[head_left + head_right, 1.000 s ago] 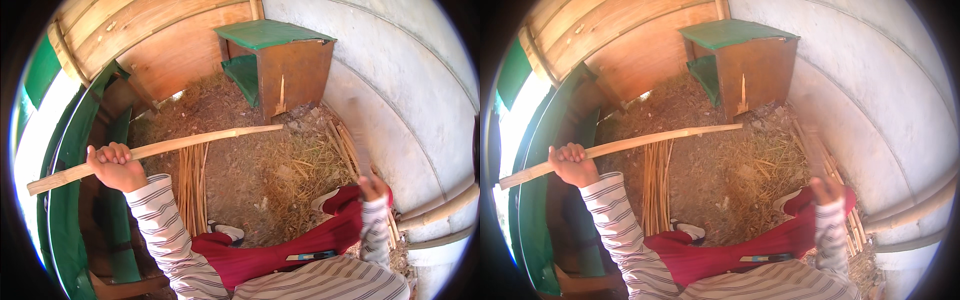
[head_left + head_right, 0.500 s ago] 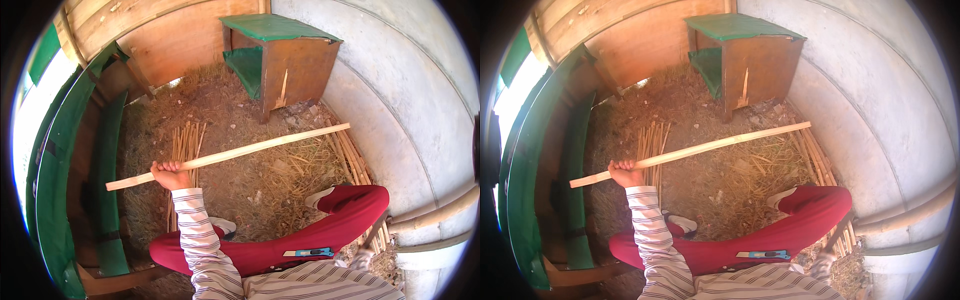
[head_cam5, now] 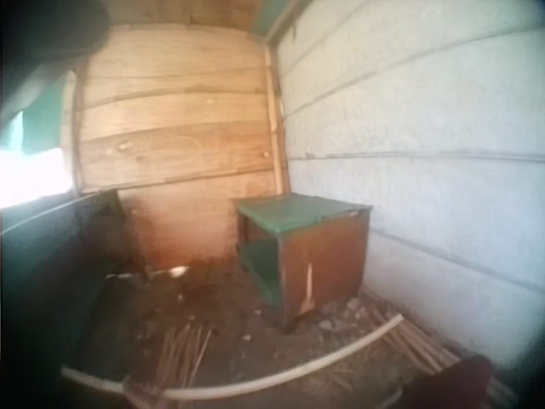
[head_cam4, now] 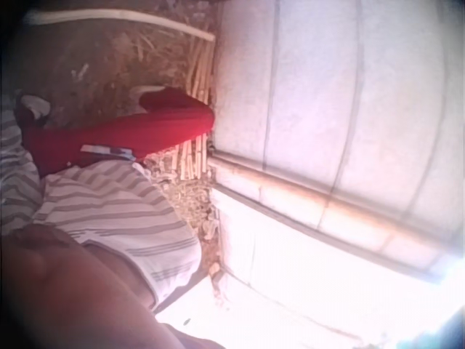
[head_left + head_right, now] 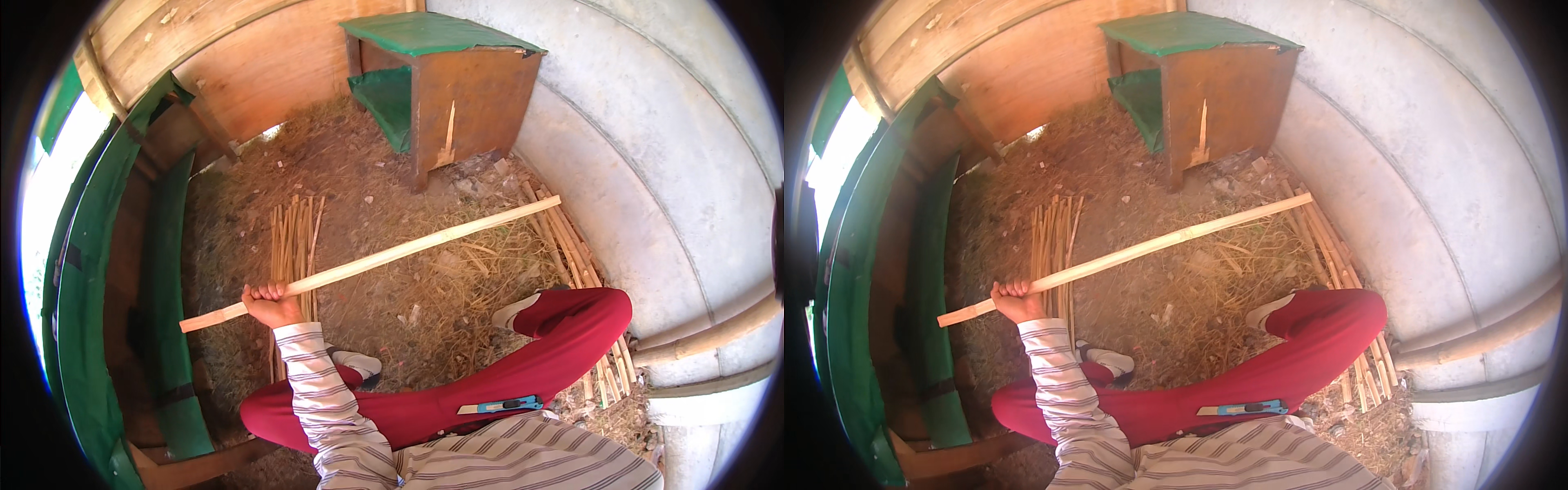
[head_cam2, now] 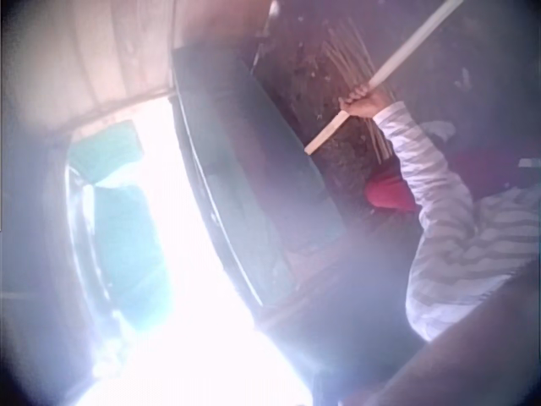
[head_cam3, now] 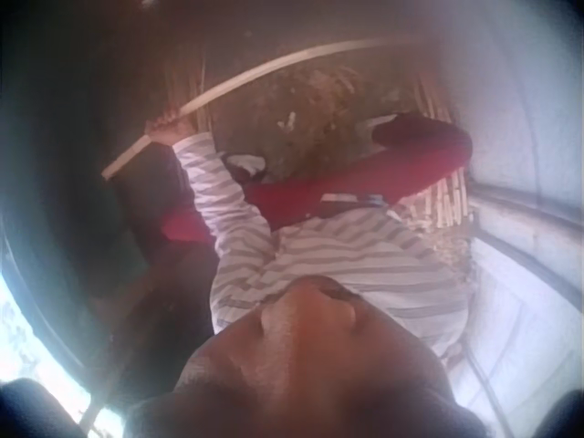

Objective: The person sits on the floor and uses a knife to shave and smooth a long bamboo strip. They hold the strip with one hand and scrape the blade along its length repeatedly to remove the outer layer and refine the surface.

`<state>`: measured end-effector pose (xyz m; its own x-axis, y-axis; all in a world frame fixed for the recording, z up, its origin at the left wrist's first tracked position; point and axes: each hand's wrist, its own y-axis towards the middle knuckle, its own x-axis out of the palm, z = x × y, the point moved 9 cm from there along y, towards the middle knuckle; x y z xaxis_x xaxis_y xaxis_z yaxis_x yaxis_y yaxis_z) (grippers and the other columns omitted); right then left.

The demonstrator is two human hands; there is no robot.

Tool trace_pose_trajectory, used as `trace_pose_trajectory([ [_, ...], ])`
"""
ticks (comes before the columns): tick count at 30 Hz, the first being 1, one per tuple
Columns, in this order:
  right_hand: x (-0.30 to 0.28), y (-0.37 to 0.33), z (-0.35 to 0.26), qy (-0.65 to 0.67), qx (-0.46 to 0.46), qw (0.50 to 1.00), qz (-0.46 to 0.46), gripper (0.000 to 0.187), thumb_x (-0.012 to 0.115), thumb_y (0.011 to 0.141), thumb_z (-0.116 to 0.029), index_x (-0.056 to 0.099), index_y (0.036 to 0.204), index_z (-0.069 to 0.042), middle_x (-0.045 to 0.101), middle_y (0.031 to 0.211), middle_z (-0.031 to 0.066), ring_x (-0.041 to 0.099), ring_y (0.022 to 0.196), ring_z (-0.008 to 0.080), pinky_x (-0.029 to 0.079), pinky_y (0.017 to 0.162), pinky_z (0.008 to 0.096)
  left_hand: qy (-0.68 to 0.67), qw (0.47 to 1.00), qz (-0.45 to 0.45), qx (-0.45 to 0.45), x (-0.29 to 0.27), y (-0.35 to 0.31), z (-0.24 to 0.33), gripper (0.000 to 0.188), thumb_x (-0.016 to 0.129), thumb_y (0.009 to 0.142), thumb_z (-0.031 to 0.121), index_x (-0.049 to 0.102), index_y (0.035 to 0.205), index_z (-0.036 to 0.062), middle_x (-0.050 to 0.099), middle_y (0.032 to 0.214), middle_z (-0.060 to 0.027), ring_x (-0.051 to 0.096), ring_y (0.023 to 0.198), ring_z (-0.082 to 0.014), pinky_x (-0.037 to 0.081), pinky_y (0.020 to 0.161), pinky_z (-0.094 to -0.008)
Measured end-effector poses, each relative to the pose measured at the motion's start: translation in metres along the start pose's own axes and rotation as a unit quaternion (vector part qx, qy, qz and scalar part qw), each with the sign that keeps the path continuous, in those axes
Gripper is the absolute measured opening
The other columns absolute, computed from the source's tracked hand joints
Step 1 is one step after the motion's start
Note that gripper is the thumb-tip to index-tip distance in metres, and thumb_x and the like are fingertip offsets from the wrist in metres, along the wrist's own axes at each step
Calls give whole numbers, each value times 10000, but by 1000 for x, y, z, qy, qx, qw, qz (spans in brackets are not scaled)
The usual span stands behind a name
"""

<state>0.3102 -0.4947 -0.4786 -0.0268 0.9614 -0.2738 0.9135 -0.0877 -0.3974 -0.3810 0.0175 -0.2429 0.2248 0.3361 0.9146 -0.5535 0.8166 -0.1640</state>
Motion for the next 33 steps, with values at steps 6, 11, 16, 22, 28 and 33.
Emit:
trace_pose_trajectory([
  [6,8,0,-1,0,5,1000,-10,272,745,815,-199,562,905,-20,523,741,17,476,644,126,429,575,298,35,999,3,17,12,-9,2,385,482,929,224,279,604,187,217,502,36,236,420,-99,270,380,-256],
  [11,11,0,0,3,7,1000,-11,264,736,820,-194,563,914,-19,528,747,21,484,656,129,434,585,304,55,998,-15,21,13,-11,-2,387,483,930,230,278,604,187,220,502,33,235,424,-98,264,377,-253],
  [16,15,2,-2,10,6,1000,-14,256,727,824,-190,564,922,-19,533,754,26,492,668,131,439,595,309,41,999,-5,16,10,-9,0,393,484,933,243,264,612,186,218,515,35,227,427,-96,270,372,-254],
  [22,24,4,-2,16,6,1000,-21,247,717,830,-185,566,932,-18,539,762,31,502,683,134,445,607,316,47,999,2,24,5,-6,2,397,488,932,246,258,614,187,213,516,36,219,422,-98,269,362,-254],
  [28,35,5,-6,22,7,999,-28,238,706,836,-180,567,942,-17,545,770,36,511,697,136,452,619,322,54,998,1,30,5,-8,4,376,467,936,226,277,614,184,219,516,36,233,424,-101,275,372,-255],
  [33,43,6,-3,28,9,999,-34,232,697,840,-175,568,950,-17,550,777,41,519,709,139,457,628,328,52,998,9,30,3,-8,5,377,465,937,228,279,612,183,219,517,35,233,429,-102,276,382,-259],
])
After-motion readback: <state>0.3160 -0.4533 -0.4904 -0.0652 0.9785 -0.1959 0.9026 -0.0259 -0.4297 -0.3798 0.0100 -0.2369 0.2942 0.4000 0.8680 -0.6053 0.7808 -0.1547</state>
